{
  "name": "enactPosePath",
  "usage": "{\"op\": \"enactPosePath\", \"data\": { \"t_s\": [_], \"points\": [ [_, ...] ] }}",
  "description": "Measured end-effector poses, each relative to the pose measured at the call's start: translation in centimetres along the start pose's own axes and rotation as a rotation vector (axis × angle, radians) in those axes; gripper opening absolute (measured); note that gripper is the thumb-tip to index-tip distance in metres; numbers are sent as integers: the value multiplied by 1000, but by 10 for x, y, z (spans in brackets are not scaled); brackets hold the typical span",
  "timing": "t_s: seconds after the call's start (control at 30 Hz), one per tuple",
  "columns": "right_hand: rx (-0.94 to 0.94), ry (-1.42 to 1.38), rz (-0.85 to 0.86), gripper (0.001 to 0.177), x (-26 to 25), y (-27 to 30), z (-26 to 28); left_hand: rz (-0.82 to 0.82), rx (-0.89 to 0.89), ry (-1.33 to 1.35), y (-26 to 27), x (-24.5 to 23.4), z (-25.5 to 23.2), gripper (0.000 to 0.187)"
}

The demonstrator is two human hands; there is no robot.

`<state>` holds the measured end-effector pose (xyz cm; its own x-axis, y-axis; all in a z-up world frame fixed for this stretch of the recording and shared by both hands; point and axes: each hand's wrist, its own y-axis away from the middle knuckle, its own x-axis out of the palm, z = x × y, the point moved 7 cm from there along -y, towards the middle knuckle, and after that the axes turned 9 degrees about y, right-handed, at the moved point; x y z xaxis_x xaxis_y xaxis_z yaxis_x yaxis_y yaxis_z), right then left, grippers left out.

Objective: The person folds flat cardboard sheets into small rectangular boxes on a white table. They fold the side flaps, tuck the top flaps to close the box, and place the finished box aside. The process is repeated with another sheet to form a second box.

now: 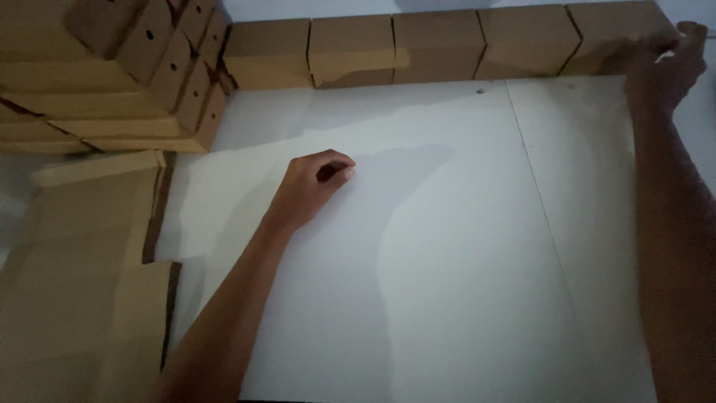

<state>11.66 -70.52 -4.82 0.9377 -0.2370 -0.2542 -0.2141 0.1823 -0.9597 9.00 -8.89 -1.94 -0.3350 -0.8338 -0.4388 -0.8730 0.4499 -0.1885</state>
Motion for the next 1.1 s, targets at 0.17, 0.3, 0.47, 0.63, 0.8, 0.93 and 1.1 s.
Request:
{"op": "enactPosePath", "data": {
  "t_s": [0.17, 0.3, 0.47, 0.63, 0.8, 0.93, 1.1],
  "points": [
    [234, -36, 41, 35, 70, 42, -180, -6, -20, 38, 2, -2, 4, 17],
    [341, 12, 41, 45, 14, 30, -191, 6, 34, 18, 7, -3, -4, 18],
    [-705, 1017, 435, 14, -6, 44, -173, -6, 138, 5, 8, 2, 5, 16],
    [-232, -292, 592, 7, -138, 44, -27, 2, 205, -80, 16, 11, 24, 24],
    [84, -272, 899, 23, -220, 63, 101, 217, 72, -466, 159, -1, -52, 54],
    [-125, -251, 826, 25, -205, 67, 102, -49, 262, -661, 275, -82, -35, 70],
    [51, -329, 960, 26, -209, 70, 110, -15, -499, -655, 341, -181, 45, 69]
  ]
}}
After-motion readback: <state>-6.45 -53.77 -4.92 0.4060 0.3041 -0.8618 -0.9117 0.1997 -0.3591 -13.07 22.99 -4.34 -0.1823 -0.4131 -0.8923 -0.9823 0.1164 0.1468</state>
